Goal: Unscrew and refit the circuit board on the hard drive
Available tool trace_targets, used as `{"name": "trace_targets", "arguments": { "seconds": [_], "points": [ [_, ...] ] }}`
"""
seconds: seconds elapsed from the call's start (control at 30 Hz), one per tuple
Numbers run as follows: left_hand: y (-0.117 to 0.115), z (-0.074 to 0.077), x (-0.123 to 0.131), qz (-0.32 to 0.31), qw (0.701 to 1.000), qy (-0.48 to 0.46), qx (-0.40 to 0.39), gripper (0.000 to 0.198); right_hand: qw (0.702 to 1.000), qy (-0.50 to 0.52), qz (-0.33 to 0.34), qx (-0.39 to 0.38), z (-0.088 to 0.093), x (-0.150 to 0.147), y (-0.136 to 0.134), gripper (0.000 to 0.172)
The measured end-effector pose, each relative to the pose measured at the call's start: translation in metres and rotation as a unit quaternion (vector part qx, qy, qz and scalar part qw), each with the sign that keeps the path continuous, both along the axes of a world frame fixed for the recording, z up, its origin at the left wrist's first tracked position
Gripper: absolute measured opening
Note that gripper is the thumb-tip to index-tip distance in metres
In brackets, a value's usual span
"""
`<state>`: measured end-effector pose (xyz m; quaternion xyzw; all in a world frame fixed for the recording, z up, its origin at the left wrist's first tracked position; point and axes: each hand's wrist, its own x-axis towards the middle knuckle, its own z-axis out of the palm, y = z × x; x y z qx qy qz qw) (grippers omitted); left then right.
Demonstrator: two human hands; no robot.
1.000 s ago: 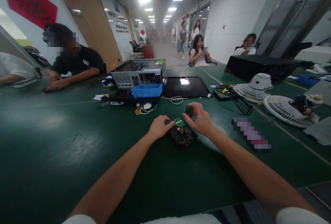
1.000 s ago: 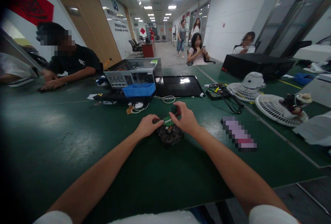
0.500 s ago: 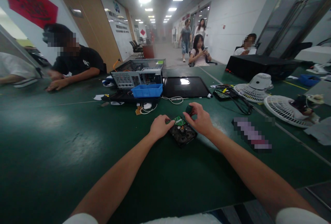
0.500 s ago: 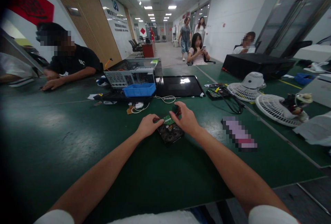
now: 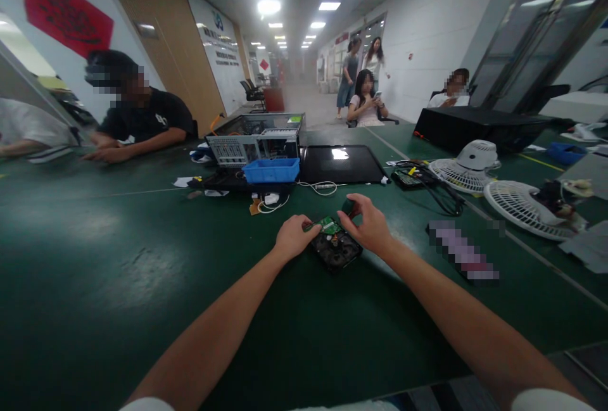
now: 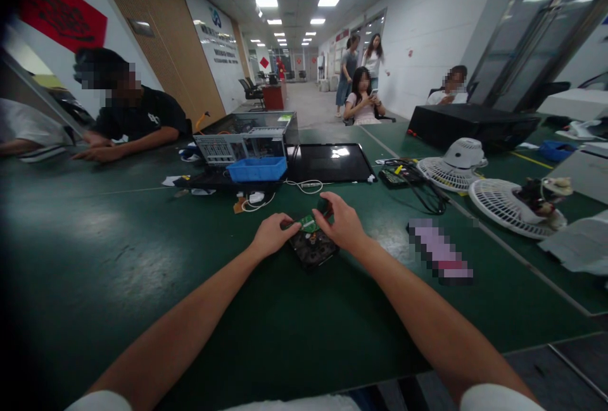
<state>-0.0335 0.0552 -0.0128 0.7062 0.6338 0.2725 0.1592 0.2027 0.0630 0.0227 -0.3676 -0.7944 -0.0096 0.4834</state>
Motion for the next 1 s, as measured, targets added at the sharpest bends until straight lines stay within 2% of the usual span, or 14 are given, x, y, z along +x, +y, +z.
{"name": "trace_targets", "arguments": {
  "seconds": [0.3, 0.53, 0.83, 1.0],
  "points": [
    [-0.0019, 0.0024, 0.0007, -0.001, 1.0, 0.008, -0.003, 0.039, 0.998, 0.024, 0.056, -0.026, 0.006, 0.0023, -0.0024, 0.039],
    [-0.0012, 0.0001, 0.002, 0.007, 1.0, 0.012, 0.001, 0.039, 0.999, 0.016, 0.009, 0.032, 0.0036, -0.0018, -0.0019, 0.04],
    [0.0, -0.0017, 0.0011, 0.001, 1.0, 0.011, 0.005, 0.038, 0.998, 0.004, 0.053, 0.028, 0.0045, 0.0016, -0.0012, 0.047],
    [-0.0002, -0.0016, 0.0011, 0.003, 1.0, 0.012, 0.006, 0.038, 0.998, 0.036, 0.04, 0.033, 0.0001, -0.0016, 0.0024, 0.049]
  ]
}}
